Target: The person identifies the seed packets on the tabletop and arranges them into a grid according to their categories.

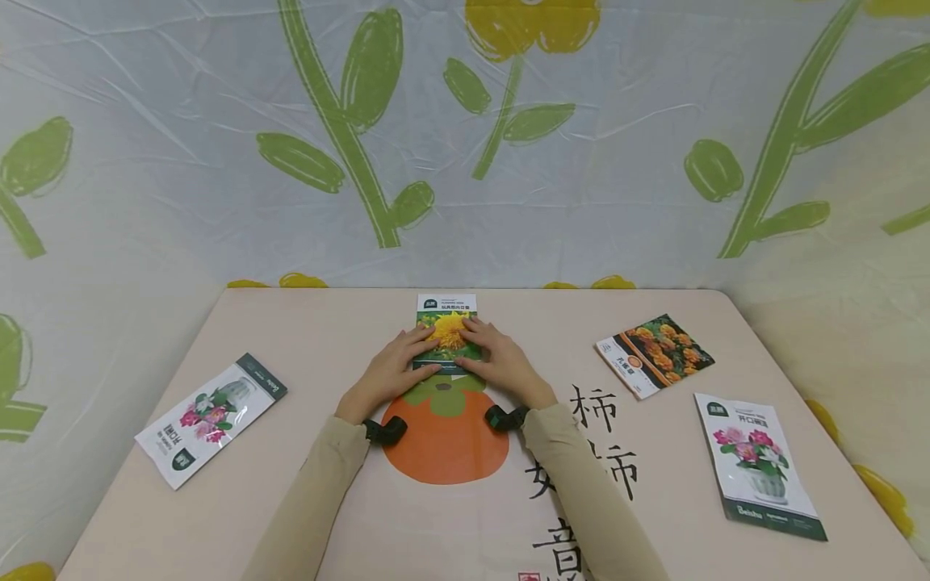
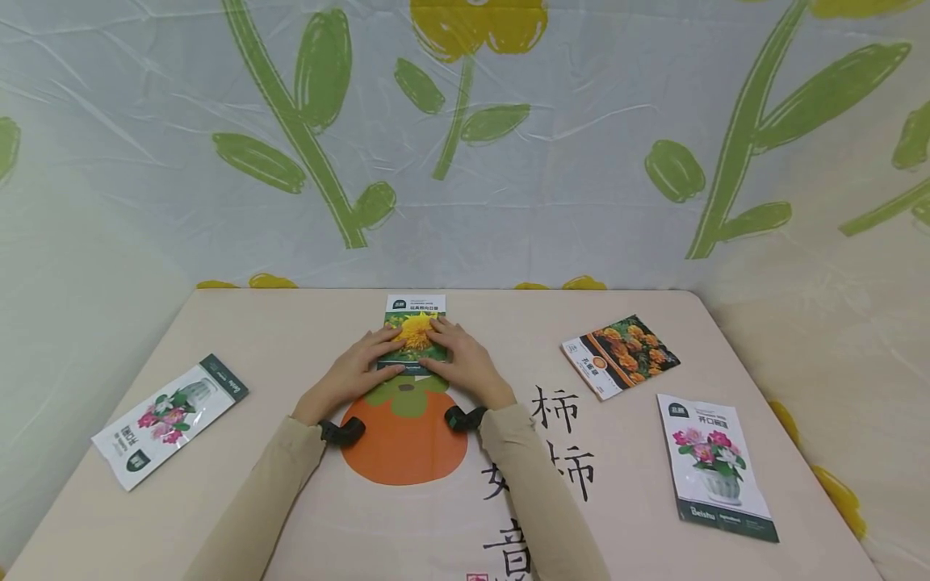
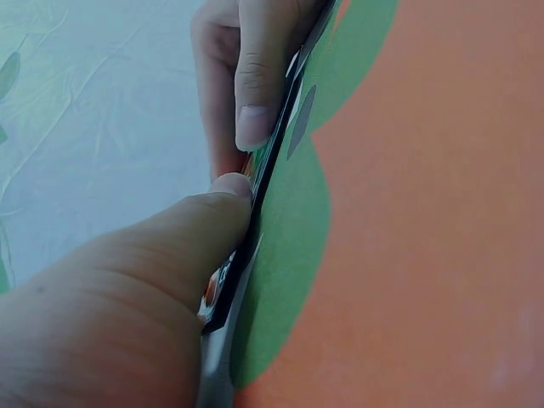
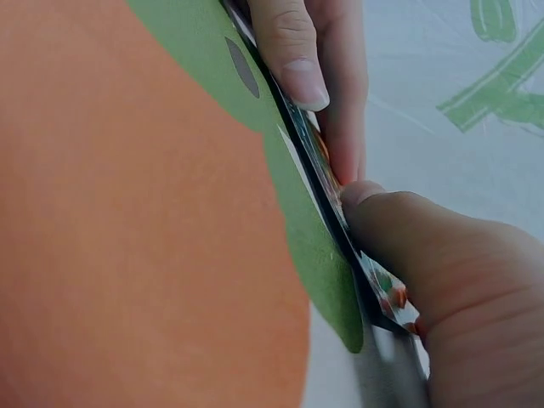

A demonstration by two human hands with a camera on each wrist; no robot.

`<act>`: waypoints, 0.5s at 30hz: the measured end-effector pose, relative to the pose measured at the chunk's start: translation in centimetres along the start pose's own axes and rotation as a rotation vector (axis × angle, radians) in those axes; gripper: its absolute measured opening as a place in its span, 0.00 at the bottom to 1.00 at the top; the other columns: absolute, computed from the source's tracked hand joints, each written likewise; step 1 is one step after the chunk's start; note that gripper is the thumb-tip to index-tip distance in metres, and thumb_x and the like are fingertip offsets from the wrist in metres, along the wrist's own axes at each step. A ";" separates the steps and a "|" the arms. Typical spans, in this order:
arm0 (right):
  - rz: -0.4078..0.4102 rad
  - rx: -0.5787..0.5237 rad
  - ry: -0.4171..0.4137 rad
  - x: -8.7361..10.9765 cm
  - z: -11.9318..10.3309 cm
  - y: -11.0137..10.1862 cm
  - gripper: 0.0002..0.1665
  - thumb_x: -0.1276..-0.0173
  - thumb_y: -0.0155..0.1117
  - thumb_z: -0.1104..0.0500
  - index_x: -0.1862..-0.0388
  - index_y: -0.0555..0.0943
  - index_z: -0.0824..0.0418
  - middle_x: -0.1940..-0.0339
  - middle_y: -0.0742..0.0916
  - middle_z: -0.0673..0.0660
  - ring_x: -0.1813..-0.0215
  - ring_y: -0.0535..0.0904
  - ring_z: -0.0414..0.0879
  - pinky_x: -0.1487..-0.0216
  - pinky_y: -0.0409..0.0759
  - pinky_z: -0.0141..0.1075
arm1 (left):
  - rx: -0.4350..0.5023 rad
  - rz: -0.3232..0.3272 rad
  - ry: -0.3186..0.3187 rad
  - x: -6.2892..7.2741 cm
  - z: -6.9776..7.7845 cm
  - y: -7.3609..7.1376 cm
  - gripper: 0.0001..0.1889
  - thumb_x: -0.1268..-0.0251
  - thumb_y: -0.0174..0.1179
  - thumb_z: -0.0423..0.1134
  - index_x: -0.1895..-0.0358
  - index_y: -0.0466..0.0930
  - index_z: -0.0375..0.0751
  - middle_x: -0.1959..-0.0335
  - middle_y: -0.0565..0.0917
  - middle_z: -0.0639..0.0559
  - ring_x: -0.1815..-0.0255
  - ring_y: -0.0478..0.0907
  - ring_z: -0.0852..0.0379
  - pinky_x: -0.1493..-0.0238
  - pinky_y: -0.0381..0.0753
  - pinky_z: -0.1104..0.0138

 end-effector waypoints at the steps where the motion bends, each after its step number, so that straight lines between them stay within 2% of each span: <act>1: 0.012 -0.013 0.002 0.0 0.0 -0.1 0.35 0.32 0.69 0.49 0.31 0.74 0.63 0.25 0.70 0.59 0.23 0.61 0.57 0.25 0.57 0.51 | 0.002 0.000 -0.001 0.0 0.0 0.0 0.28 0.29 0.60 0.50 0.31 0.73 0.38 0.25 0.64 0.44 0.22 0.54 0.46 0.23 0.48 0.51; 9: 0.154 -0.148 0.041 0.0 -0.3 -2.0 0.26 0.29 0.66 0.57 0.36 0.78 0.65 0.33 0.78 0.61 0.30 0.71 0.57 0.29 0.66 0.50 | 0.004 -0.003 0.002 0.0 0.2 -0.1 0.28 0.29 0.60 0.50 0.32 0.73 0.38 0.25 0.64 0.43 0.22 0.54 0.46 0.23 0.49 0.52; 15: 0.230 -0.167 0.030 0.1 -1.1 -4.1 0.21 0.29 0.65 0.60 0.39 0.80 0.67 0.36 0.81 0.63 0.33 0.74 0.58 0.32 0.70 0.52 | 0.018 -0.009 0.003 0.0 0.1 -0.1 0.29 0.29 0.61 0.49 0.31 0.72 0.37 0.24 0.63 0.43 0.21 0.51 0.45 0.23 0.49 0.51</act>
Point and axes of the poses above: each hand's wrist, its own x-axis away from the middle knuckle, its own y-axis out of the palm, z = x × y, the point moved 9 cm from there along -x, towards the middle knuckle
